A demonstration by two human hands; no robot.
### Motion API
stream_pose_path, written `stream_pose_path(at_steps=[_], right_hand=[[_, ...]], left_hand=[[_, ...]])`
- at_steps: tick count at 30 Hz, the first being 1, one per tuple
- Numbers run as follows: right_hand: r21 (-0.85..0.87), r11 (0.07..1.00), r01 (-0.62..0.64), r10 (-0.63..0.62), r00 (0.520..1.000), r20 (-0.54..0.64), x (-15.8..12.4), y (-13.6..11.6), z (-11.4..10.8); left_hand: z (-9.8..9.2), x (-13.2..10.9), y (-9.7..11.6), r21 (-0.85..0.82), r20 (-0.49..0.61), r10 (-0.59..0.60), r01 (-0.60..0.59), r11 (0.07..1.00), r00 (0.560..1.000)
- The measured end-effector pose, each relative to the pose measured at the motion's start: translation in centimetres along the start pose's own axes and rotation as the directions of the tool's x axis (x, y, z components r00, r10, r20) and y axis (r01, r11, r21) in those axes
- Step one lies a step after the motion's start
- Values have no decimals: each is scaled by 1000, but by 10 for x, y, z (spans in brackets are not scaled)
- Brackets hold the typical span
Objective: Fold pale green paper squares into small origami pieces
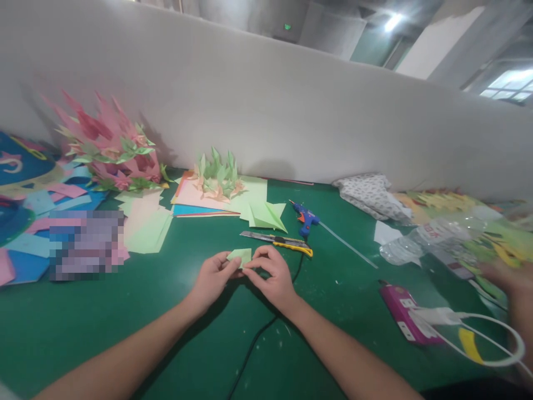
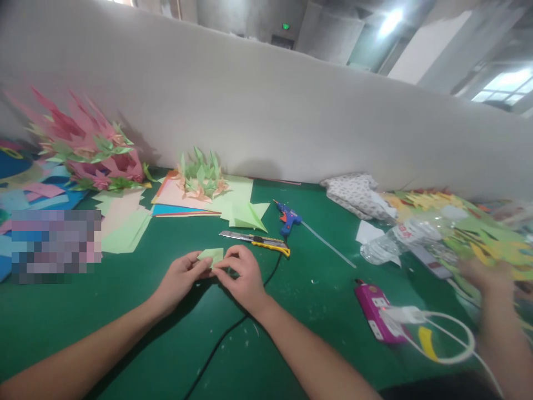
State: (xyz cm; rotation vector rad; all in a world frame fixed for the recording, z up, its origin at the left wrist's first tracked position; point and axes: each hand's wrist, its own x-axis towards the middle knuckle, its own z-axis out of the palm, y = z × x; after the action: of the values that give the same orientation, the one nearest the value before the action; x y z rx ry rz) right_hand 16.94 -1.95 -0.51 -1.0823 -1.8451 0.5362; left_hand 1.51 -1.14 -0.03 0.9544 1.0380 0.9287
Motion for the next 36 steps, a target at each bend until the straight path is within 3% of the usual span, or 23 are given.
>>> stream_pose_path(at_steps=[9, 18, 28, 36], right_hand=[[49, 992, -120, 122, 991, -46, 0, 3, 5], [43, 991, -123, 125, 991, -43, 0, 4, 5], [63, 984, -166, 168, 985, -28, -1, 6, 6], [77, 979, -190, 191, 982, -5, -1, 5, 5]], left_hand=[[1, 2, -5, -49, 59, 3, 0, 999, 998], [2, -1, -4, -71, 71, -10, 15, 997, 997], [1, -1, -5, 25, 72, 6, -7, 1000, 997], [-4, 0, -8, 234, 119, 63, -90, 968, 991]])
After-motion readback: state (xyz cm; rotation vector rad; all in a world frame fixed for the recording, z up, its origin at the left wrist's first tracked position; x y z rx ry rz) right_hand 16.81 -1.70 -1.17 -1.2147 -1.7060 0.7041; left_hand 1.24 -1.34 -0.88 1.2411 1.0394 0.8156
